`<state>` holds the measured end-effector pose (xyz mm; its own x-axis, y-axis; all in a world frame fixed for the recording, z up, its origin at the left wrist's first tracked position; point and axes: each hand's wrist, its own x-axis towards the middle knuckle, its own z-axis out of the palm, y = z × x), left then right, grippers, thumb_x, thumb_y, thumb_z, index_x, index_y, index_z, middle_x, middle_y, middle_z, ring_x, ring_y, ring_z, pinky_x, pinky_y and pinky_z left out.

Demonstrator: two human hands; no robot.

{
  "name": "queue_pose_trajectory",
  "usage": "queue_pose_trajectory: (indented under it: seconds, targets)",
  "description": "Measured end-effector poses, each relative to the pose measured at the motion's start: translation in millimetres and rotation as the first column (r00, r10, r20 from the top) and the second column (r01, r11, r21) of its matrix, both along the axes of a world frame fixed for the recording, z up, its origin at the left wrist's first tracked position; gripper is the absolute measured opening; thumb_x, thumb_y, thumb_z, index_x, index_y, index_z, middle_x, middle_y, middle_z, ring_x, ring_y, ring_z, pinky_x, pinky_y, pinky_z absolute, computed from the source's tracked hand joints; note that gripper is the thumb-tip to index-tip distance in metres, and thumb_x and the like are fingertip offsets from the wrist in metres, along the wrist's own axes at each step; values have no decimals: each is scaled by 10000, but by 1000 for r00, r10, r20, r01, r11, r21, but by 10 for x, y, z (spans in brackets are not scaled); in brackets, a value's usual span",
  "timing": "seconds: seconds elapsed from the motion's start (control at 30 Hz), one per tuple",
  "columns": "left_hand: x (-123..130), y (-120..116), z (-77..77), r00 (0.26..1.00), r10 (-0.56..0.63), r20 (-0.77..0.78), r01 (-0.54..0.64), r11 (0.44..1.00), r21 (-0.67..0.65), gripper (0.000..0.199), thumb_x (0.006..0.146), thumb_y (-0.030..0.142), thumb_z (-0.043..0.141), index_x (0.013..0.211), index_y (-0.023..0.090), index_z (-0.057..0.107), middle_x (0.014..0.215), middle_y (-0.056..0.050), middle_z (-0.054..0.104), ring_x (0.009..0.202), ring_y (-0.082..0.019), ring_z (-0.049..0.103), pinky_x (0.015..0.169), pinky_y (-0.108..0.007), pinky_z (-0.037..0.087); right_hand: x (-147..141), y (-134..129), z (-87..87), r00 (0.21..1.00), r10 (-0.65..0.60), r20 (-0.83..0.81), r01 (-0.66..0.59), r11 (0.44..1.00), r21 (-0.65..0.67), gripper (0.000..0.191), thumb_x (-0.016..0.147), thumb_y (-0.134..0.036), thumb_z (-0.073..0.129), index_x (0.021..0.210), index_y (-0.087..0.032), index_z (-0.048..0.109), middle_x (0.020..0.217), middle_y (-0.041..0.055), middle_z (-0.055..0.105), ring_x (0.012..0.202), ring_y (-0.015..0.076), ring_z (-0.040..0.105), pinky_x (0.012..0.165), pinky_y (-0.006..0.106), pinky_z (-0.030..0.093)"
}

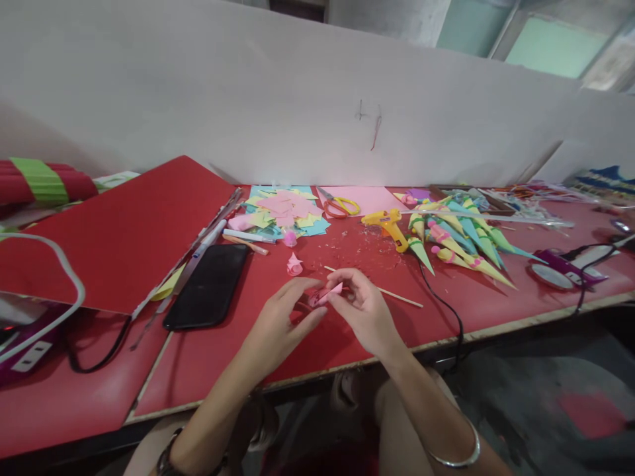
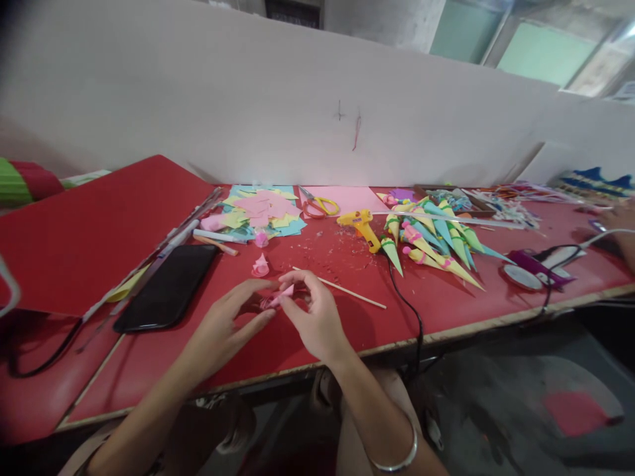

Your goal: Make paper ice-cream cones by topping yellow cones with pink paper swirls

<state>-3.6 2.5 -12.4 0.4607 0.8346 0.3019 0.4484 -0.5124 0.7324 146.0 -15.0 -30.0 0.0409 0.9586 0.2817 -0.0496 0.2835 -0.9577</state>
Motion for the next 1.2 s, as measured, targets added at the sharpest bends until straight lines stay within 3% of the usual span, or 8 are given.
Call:
queue_pose_trajectory:
  seconds: [0.1,0.2,0.3,0.4,0.5,0.63,0.87,1.2]
  targets:
    - [5,-16,6,998,22,66,-16,996,-91,273,842,335,409,1016,177,548,981,-54,631,840,-157,593,741,-249,470,-2,-28,15,999,46,1,-46,998,42,225,714,-97,525,907,-211,533,891,6,579,865,124,569,792,254,459]
    - [9,-14,-2,993,-1,114,22,983,-183,301,866,330,343,837,166,594,777,-16,638,748,-145,583,703,-233,459,5,-54,25,997,73,4,-73,995,68,241,714,-67,500,907,-207,536,903,8,574,873,115,564,801,242,456]
    - [19,-4,-1,986,-67,152,111,947,-302,262,844,327,408,769,163,598,669,10,608,653,-127,568,648,-216,452,12,-62,20,996,91,11,-92,991,95,272,714,-43,480,921,-209,538,903,7,568,856,110,562,782,233,463]
    - [30,4,5,972,-87,219,166,913,-372,199,808,312,482,853,169,613,731,3,632,689,-130,577,658,-219,454,-2,-56,5,996,83,24,-85,990,117,278,722,-44,477,937,-211,532,919,15,564,868,117,562,785,244,466]
    - [33,11,1,960,-31,279,147,901,-407,200,786,319,511,862,171,622,724,2,632,681,-127,572,658,-228,458,-22,-49,-11,999,1,47,-9,988,157,295,742,-80,500,1000,-221,501,984,33,551,941,140,551,831,279,458]
    - [28,22,-29,913,116,390,87,880,-466,253,757,350,541,921,165,593,683,9,621,645,-117,571,628,-227,468,-16,-62,0,956,-228,185,170,943,286,213,767,-136,518,959,-228,519,929,29,538,879,149,544,802,296,455]
    - [25,22,-50,886,180,428,79,849,-522,364,727,376,577,1029,176,542,760,-2,646,669,-118,589,592,-224,488,-2,-111,45,866,-235,441,100,946,308,76,794,-218,536,808,-228,610,832,25,529,822,161,544,744,280,439]
    - [-112,48,20,873,84,481,202,834,-513,362,729,306,617,1065,186,561,921,-63,661,716,-137,607,535,-197,493,70,-63,23,970,-114,216,75,980,182,84,778,-176,536,770,-220,607,818,16,533,810,146,542,712,261,438]
